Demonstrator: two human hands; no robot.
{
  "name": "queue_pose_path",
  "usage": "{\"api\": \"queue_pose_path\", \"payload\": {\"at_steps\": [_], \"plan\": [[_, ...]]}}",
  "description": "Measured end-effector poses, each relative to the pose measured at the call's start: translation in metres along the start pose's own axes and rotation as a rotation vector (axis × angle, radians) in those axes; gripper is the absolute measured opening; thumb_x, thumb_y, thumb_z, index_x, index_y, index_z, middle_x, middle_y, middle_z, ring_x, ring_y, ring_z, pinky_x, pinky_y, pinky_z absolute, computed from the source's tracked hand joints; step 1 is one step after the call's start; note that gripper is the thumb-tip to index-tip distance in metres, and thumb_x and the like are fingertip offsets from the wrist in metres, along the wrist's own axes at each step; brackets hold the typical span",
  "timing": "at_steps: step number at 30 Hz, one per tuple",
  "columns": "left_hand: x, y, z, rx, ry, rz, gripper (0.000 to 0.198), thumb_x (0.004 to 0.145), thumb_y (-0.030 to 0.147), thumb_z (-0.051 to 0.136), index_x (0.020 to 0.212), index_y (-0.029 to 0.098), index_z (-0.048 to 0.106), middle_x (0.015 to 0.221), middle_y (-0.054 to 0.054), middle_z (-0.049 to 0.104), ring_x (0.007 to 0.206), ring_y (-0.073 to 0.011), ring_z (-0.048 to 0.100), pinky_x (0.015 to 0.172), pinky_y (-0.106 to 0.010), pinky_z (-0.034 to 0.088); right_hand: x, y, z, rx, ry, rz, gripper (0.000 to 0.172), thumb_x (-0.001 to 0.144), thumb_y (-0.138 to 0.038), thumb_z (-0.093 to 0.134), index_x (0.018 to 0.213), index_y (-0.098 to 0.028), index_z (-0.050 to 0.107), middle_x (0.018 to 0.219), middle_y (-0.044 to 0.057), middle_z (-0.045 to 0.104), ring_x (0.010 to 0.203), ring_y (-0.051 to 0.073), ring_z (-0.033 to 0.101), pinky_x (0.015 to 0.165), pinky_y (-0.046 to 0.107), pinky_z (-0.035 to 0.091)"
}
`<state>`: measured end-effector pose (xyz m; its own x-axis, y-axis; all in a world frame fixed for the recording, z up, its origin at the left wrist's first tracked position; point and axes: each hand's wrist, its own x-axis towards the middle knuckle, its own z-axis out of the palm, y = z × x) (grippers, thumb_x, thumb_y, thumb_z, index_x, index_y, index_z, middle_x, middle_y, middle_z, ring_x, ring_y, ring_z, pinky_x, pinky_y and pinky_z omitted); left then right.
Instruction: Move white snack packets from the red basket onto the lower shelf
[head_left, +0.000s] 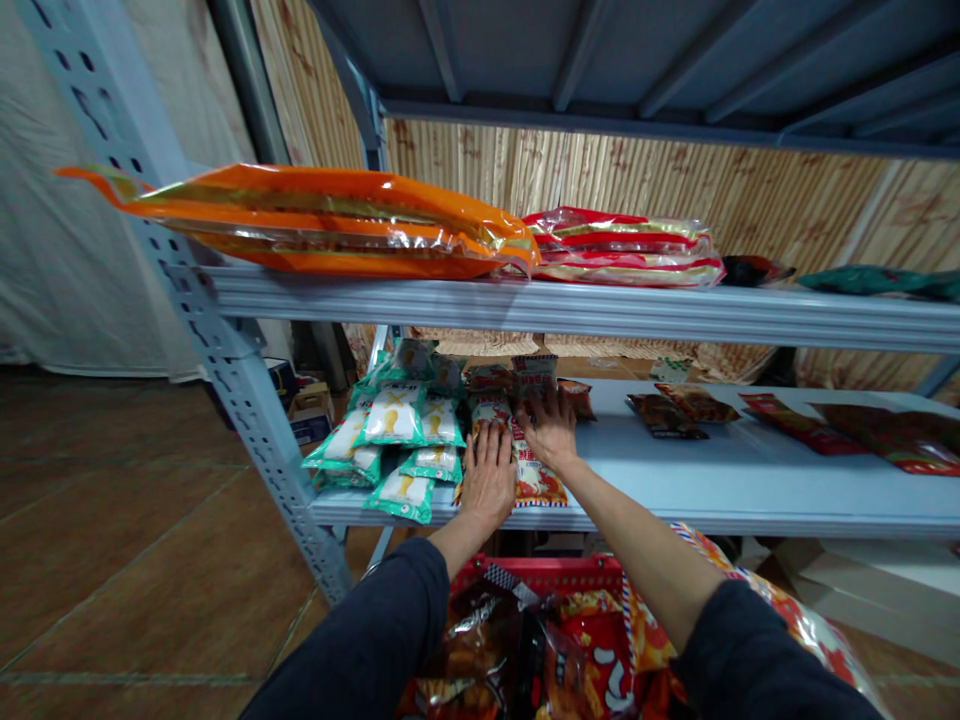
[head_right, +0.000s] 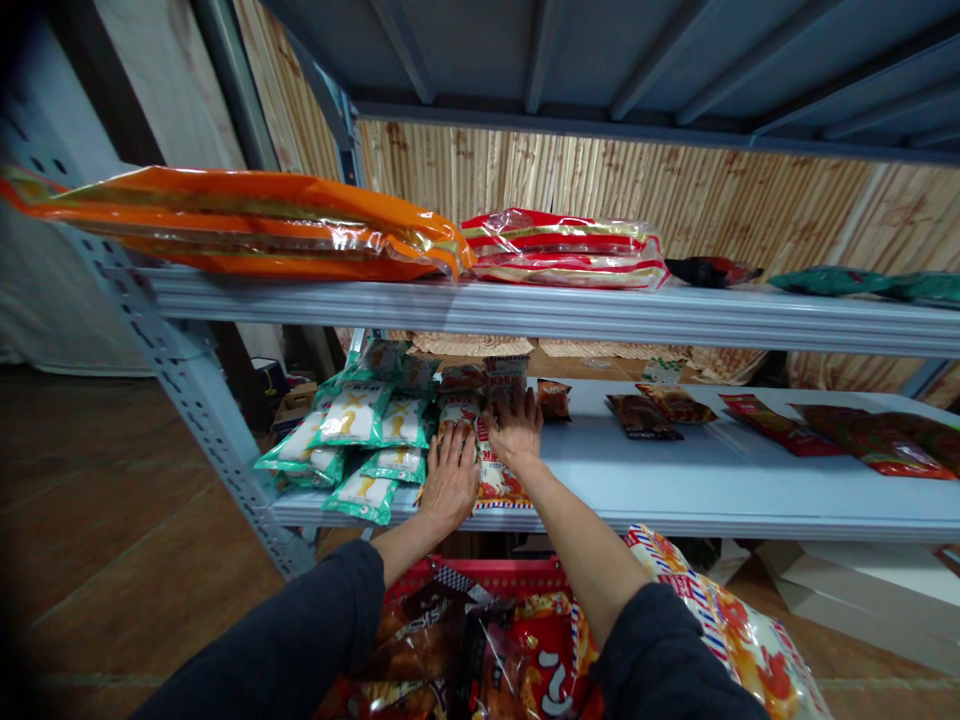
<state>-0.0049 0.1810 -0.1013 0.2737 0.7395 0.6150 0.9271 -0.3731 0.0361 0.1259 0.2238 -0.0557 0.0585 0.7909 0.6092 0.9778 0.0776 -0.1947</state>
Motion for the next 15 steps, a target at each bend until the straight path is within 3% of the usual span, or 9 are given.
{"api": "queue_pose_path", "payload": {"at_steps": [9, 15], "plan": [[0.0046, 0.0094, 0.0080, -0.016, 0.071, -0.125, 0.054, 0.087, 0.033, 0.030, 0.136, 0.012, 0.025, 0.145, -0.012, 0.020, 0.135, -0.0237, 0.007, 0.107, -0.048, 0.012, 0.0023, 0.0044, 0.0059, 0.054, -0.018, 0.013, 0.050, 0.086, -0.046, 0.031, 0.133, -0.030, 0.031, 0.143, 0.001, 0.025, 0.130, 0.024, 0.018, 0.102, 0.042, 0.018], [0.0053, 0.0104, 0.0091, -0.013, 0.066, -0.129, 0.054, 0.087, 0.034, 0.030, 0.136, 0.012, 0.026, 0.146, -0.012, 0.018, 0.135, -0.0244, 0.007, 0.107, -0.048, 0.012, 0.0033, 0.0058, 0.0093, 0.052, 0.003, -0.003, 0.048, 0.087, -0.044, 0.031, 0.133, -0.030, 0.033, 0.143, 0.002, 0.027, 0.129, 0.024, 0.020, 0.102, 0.042, 0.020]]}}
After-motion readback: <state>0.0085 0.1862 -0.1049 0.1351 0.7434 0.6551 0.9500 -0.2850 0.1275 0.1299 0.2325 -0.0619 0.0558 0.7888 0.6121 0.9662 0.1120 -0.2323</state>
